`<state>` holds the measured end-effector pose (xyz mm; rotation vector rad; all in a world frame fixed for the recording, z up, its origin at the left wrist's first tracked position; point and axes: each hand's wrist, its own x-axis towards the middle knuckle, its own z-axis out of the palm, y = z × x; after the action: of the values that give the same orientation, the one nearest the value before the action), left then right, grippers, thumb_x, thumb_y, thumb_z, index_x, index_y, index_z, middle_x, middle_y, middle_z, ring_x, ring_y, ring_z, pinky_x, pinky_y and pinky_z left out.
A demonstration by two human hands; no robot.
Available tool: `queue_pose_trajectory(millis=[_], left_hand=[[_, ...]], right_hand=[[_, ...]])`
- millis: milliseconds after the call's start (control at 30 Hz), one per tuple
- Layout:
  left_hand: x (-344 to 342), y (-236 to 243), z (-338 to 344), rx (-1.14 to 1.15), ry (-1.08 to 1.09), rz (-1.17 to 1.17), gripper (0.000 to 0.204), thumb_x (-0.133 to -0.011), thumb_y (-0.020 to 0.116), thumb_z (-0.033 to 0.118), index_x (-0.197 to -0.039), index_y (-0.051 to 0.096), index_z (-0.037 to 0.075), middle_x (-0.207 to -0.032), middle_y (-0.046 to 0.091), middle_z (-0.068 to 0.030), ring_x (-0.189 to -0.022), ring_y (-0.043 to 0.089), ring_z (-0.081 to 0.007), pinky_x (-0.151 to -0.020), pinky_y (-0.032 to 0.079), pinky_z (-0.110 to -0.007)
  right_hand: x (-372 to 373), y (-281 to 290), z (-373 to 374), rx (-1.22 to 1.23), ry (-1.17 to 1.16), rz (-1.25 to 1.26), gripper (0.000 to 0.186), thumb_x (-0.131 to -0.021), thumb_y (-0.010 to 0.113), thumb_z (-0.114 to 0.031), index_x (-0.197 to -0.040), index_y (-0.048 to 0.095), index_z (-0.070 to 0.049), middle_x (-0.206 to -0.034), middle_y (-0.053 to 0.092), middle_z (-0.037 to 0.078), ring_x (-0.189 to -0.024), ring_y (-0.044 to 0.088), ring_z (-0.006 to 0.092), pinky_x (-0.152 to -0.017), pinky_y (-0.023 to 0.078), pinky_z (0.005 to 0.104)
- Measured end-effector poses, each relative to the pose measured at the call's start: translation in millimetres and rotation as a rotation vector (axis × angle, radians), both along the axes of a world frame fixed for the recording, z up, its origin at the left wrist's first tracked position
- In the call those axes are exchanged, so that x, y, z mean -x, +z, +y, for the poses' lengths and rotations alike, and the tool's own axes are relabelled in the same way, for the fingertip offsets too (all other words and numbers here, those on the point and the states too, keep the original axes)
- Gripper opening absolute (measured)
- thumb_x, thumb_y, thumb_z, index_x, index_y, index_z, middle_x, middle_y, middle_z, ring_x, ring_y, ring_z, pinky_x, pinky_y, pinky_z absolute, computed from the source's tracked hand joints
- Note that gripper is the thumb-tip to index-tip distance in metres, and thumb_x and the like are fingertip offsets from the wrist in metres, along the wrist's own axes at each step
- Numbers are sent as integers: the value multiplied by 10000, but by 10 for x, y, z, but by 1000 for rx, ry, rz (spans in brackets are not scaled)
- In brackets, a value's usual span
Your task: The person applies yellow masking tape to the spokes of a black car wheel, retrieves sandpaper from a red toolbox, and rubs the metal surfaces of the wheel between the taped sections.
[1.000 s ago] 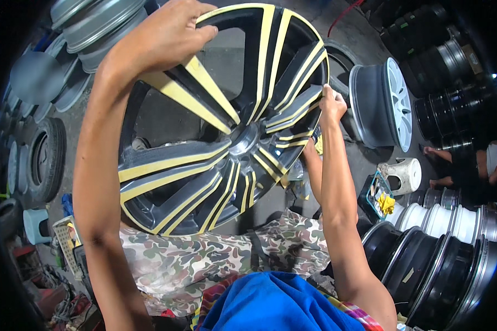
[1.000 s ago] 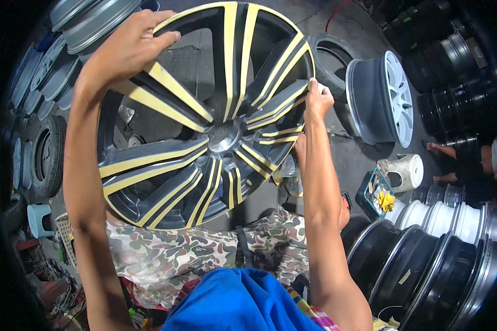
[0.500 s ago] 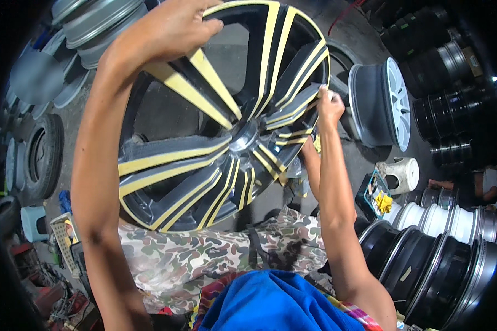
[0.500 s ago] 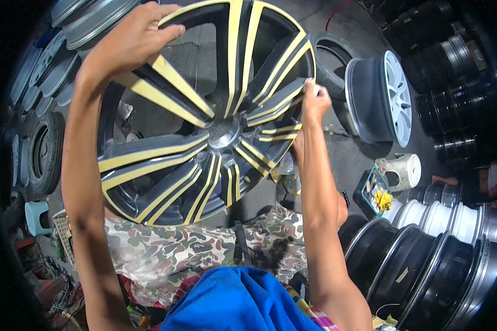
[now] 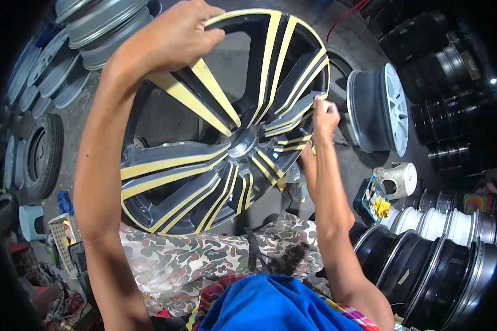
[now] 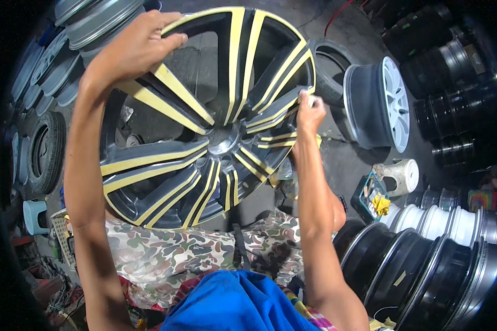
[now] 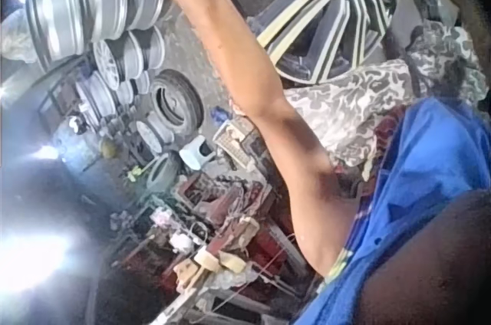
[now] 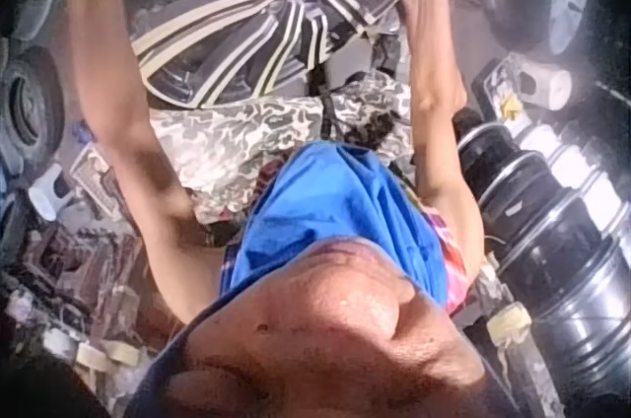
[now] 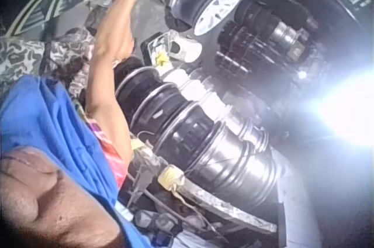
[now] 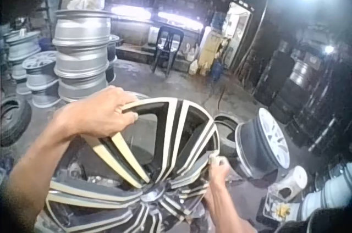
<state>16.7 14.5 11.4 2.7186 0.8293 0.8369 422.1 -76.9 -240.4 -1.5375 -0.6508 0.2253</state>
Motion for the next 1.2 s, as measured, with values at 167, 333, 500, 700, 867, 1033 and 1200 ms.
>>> queue_pose_trajectory(millis=[167,333,500,700,867,1033,1200], left_hand=[[-197,40,26,84,-73,5,267,-1044,654,212,-1101,682,-48,-625,430,-32,-555,424,-123,-544,370,-331],[36,168,-83,248,28,105,411,-1025,690,253,-1272,685,-75,-991,730,-213,-891,672,-279,-894,519,-399],[42,251,-480,148,279,71,378,-995,713,188,-1289,704,-49,-1205,760,-223,-1106,708,-355,-1060,493,-417],[105,197,-519,176,394,115,414,-998,728,190,-1358,699,-11,-1315,727,-209,-1239,658,-334,-1124,449,-431],[143,275,-549,192,559,198,520,-995,755,258,-1443,657,12,-1422,664,-204,-1304,621,-319,-1159,425,-420],[152,192,-505,143,557,186,447,-998,743,200,-1403,683,21,-1381,694,-209,-1290,627,-345,-1145,425,-447],[225,239,-574,163,615,221,439,-984,735,173,-1391,686,17,-1371,695,-219,-1296,638,-337,-1155,442,-452]], right_hand=[[-320,9,40,27,-109,-25,287,-935,830,-259,-866,692,-17,-779,659,-3,-710,530,91,-638,455,324],[266,475,-574,296,384,252,264,-965,816,-276,-892,703,-48,-829,660,-6,-724,537,89,-654,443,301],[-27,601,-953,353,291,-440,221,-948,804,-153,-915,675,24,-942,693,45,-782,638,149,-696,513,329],[-293,824,-816,218,422,-865,189,-890,800,-125,-870,649,-13,-1433,665,145,-1133,717,341,-934,584,437],[-312,722,-758,225,472,-995,217,-845,805,-88,-817,601,-23,-1483,648,102,-1086,721,302,-899,597,418],[-237,761,-800,203,529,-1003,224,-815,812,-77,-814,593,-33,-1483,645,124,-1086,721,337,-896,595,425],[-44,832,-865,141,746,-804,202,-841,802,-74,-833,607,-25,-1294,742,151,-979,743,317,-857,595,404]])
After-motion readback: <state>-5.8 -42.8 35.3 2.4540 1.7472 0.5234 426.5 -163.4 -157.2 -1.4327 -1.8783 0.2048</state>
